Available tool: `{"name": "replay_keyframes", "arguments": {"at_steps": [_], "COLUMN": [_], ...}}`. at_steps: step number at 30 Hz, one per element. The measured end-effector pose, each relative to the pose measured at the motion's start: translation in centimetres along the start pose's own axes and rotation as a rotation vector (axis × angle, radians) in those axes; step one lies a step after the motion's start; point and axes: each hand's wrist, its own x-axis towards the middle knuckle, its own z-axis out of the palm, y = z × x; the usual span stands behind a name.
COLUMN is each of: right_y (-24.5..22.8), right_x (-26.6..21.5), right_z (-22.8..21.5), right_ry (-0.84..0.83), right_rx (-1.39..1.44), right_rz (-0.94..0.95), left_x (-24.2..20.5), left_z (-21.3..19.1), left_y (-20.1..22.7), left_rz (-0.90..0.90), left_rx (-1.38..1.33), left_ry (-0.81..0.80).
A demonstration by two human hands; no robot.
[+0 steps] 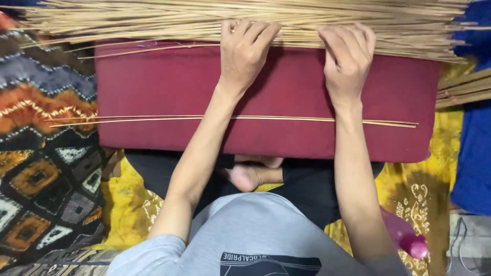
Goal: Cleaning and sorting thin wooden sticks from a bundle by hand.
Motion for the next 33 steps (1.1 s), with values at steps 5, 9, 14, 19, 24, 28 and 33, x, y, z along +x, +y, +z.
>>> {"name": "replay_keyframes", "arguments": {"at_steps": [5,9,14,19,24,28,33], "right_y": [-3.5,-3.6,-5.0,-6.9,-8.9,-6.8,-8.0], "right_x": [-0.4,-2.6,-5.5,-4.9,-5.7,-5.6,-5.4], "right_z": [-3.6,-5.1,-6.4,-7.3,-6.6,-8.7,-8.7], "right_ry": [-0.051,-0.119,-0.198,-0.252,-0.317,-0.320,-0.373], "right_rx": [0.025,0.150,0.172,0.196,0.275,0.143,0.258], "right_rz": [-0.015,-0.017,0.067,0.059,0.140,0.081,0.176], "left_x": [0.2,-1.2,-3.3,-2.3,-2.9,-4.1,-3.4], "left_z": [-4.1,-6.6,-10.3,-11.6,-10.9,-11.7,-11.7], "left_y": [2.4,2.8,4.5,4.5,6.2,4.1,5.7], "left_rz": [0.087,0.156,0.079,0.046,0.078,0.022,0.029], "left_rx": [-0.049,-0.122,-0.195,-0.301,-0.271,-0.267,-0.315], "left_ry": [-0.107,-0.199,-0.403,-0.509,-0.607,-0.602,-0.597]}}
